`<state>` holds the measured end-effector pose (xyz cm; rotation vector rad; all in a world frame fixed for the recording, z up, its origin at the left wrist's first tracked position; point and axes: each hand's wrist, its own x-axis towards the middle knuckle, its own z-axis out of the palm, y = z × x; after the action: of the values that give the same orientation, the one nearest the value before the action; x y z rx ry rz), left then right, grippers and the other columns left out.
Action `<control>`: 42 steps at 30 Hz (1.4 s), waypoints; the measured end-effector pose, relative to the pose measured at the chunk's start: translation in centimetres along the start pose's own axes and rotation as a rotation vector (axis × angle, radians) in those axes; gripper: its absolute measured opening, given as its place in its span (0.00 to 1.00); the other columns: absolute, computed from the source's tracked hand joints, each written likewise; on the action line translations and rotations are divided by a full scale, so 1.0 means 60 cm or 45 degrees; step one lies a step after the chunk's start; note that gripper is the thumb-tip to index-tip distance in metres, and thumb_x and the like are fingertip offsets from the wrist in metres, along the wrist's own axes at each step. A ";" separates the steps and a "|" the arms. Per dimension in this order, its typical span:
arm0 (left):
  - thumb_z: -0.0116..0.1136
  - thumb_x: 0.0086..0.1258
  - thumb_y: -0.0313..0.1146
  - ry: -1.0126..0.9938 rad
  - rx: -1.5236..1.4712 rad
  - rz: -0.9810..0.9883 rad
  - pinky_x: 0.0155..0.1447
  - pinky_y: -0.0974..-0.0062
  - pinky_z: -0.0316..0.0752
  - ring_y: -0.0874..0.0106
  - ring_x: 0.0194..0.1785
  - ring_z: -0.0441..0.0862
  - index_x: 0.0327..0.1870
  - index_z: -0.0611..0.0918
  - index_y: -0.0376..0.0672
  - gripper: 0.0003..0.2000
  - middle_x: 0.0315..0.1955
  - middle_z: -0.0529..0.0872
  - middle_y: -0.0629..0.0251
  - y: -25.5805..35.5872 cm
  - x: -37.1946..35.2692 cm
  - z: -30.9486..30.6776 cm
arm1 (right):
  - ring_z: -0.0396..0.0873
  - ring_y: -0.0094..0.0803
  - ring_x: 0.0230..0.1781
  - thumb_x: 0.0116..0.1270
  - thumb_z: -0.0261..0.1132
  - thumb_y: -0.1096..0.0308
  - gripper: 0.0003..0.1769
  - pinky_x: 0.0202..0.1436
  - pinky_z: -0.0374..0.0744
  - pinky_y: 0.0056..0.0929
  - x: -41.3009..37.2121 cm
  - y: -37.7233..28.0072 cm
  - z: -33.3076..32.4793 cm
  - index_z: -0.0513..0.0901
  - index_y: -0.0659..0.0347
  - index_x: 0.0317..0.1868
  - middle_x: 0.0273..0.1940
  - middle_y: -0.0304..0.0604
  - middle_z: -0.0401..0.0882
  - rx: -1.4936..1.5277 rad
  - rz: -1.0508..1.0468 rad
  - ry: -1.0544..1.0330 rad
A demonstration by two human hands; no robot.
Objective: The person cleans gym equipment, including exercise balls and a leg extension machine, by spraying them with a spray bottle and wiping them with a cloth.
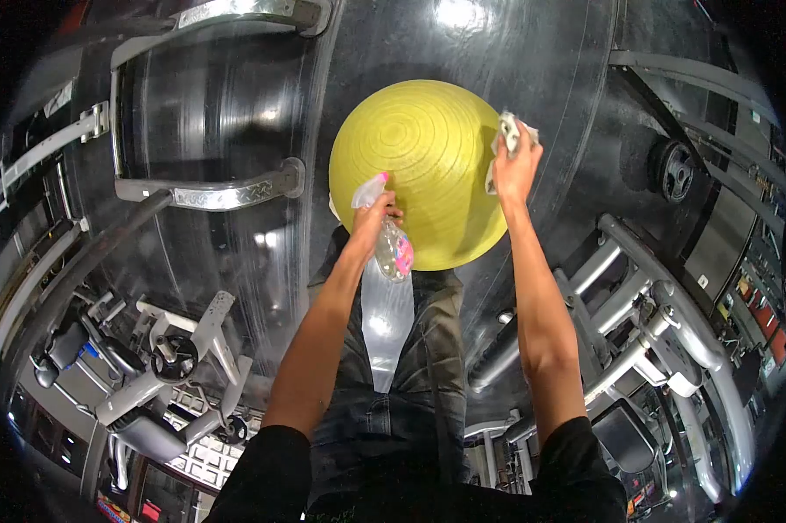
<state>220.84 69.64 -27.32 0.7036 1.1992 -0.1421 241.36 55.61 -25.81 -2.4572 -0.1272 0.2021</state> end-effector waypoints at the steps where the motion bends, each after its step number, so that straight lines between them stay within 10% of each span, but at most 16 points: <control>1: 0.60 0.65 0.37 0.006 -0.032 -0.033 0.38 0.68 0.78 0.68 0.35 0.80 0.48 0.75 0.38 0.16 0.36 0.75 0.63 -0.016 -0.003 0.000 | 0.74 0.52 0.53 0.63 0.63 0.70 0.24 0.57 0.74 0.42 0.004 0.000 0.013 0.74 0.56 0.61 0.51 0.54 0.72 -0.135 0.012 -0.118; 10: 0.57 0.67 0.38 0.100 -0.249 -0.120 0.41 0.70 0.76 0.71 0.37 0.79 0.45 0.76 0.42 0.12 0.37 0.78 0.64 -0.103 -0.057 -0.096 | 0.76 0.44 0.53 0.53 0.63 0.77 0.36 0.47 0.80 0.43 -0.043 -0.003 -0.029 0.74 0.33 0.62 0.50 0.46 0.73 -0.426 -1.051 -1.150; 12: 0.56 0.68 0.38 0.093 -0.344 -0.152 0.42 0.69 0.75 0.70 0.38 0.79 0.44 0.76 0.43 0.10 0.37 0.79 0.65 -0.102 -0.059 -0.089 | 0.77 0.46 0.51 0.55 0.62 0.77 0.34 0.47 0.80 0.43 -0.035 -0.008 -0.016 0.74 0.34 0.61 0.51 0.46 0.73 -0.615 -0.847 -1.068; 14: 0.56 0.68 0.38 0.065 -0.273 -0.148 0.43 0.69 0.75 0.69 0.39 0.79 0.43 0.76 0.43 0.10 0.36 0.79 0.65 -0.098 -0.038 -0.077 | 0.79 0.46 0.48 0.56 0.61 0.76 0.31 0.46 0.80 0.43 -0.037 -0.010 0.008 0.75 0.37 0.60 0.51 0.46 0.73 -0.287 -0.174 -0.367; 16: 0.56 0.68 0.38 0.085 -0.238 -0.152 0.43 0.69 0.75 0.69 0.39 0.79 0.41 0.77 0.42 0.09 0.35 0.79 0.64 -0.083 -0.038 -0.064 | 0.80 0.46 0.46 0.56 0.62 0.74 0.30 0.44 0.81 0.42 -0.078 0.011 0.023 0.75 0.40 0.60 0.51 0.45 0.74 -0.332 -0.459 -0.354; 18: 0.56 0.68 0.38 0.062 -0.307 -0.158 0.43 0.69 0.74 0.69 0.39 0.79 0.39 0.77 0.42 0.09 0.35 0.79 0.64 -0.076 -0.029 -0.061 | 0.79 0.46 0.46 0.56 0.62 0.74 0.29 0.43 0.81 0.41 -0.118 -0.028 -0.008 0.76 0.41 0.59 0.51 0.45 0.75 -0.244 -0.983 -1.053; 21: 0.56 0.68 0.40 -0.011 -0.394 -0.184 0.45 0.70 0.75 0.69 0.40 0.79 0.39 0.78 0.41 0.11 0.36 0.80 0.64 -0.074 -0.021 -0.071 | 0.79 0.44 0.46 0.54 0.62 0.75 0.30 0.44 0.81 0.40 -0.121 -0.014 -0.021 0.77 0.39 0.59 0.52 0.43 0.75 -0.197 -1.422 -1.368; 24: 0.56 0.68 0.41 -0.018 -0.369 -0.124 0.48 0.70 0.76 0.69 0.44 0.79 0.40 0.79 0.40 0.12 0.40 0.81 0.63 -0.046 -0.034 -0.048 | 0.79 0.44 0.47 0.57 0.63 0.74 0.29 0.46 0.80 0.40 -0.062 0.022 -0.027 0.77 0.41 0.60 0.51 0.44 0.75 -0.370 -1.154 -0.913; 28: 0.57 0.68 0.41 -0.101 -0.307 -0.096 0.50 0.67 0.75 0.67 0.46 0.79 0.44 0.78 0.39 0.14 0.43 0.81 0.63 -0.037 -0.018 -0.019 | 0.78 0.49 0.47 0.63 0.63 0.70 0.25 0.50 0.78 0.43 -0.005 0.007 -0.014 0.75 0.53 0.62 0.48 0.52 0.76 -0.059 0.140 -0.111; 30: 0.56 0.68 0.40 -0.131 -0.298 -0.059 0.50 0.65 0.75 0.65 0.47 0.79 0.46 0.77 0.39 0.14 0.43 0.81 0.61 -0.034 -0.014 -0.005 | 0.79 0.49 0.47 0.62 0.63 0.69 0.22 0.53 0.77 0.41 -0.036 -0.003 -0.006 0.78 0.52 0.58 0.49 0.49 0.79 -0.010 0.036 -0.264; 33: 0.56 0.68 0.39 -0.125 -0.367 -0.060 0.50 0.64 0.75 0.64 0.48 0.79 0.46 0.77 0.38 0.14 0.44 0.80 0.59 -0.029 -0.001 -0.002 | 0.78 0.41 0.50 0.54 0.64 0.72 0.25 0.54 0.77 0.35 -0.095 -0.042 -0.029 0.81 0.43 0.55 0.49 0.40 0.80 -0.336 -1.047 -0.716; 37: 0.56 0.68 0.41 -0.151 -0.312 -0.043 0.53 0.63 0.74 0.64 0.49 0.79 0.46 0.76 0.39 0.15 0.46 0.80 0.59 -0.010 0.010 -0.021 | 0.77 0.39 0.50 0.53 0.65 0.73 0.29 0.51 0.79 0.34 -0.101 -0.020 -0.051 0.79 0.38 0.57 0.47 0.40 0.79 -0.273 -1.228 -1.164; 40: 0.56 0.68 0.41 -0.131 -0.280 0.003 0.53 0.63 0.74 0.64 0.49 0.78 0.44 0.77 0.40 0.14 0.46 0.80 0.59 0.009 0.006 -0.018 | 0.78 0.42 0.50 0.59 0.63 0.72 0.26 0.51 0.79 0.36 -0.046 0.015 -0.060 0.77 0.45 0.60 0.47 0.45 0.78 -0.421 -0.923 -0.758; 42: 0.57 0.67 0.40 -0.138 -0.287 0.009 0.52 0.62 0.74 0.64 0.49 0.78 0.43 0.76 0.41 0.13 0.46 0.80 0.59 0.014 0.007 -0.015 | 0.76 0.47 0.53 0.65 0.62 0.66 0.23 0.55 0.76 0.39 -0.003 0.031 -0.047 0.74 0.55 0.62 0.51 0.50 0.76 0.007 -0.216 -0.511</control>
<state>220.64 70.92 -27.50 0.4961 1.0886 -0.0374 241.77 52.40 -24.78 -2.3556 -0.5040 0.6169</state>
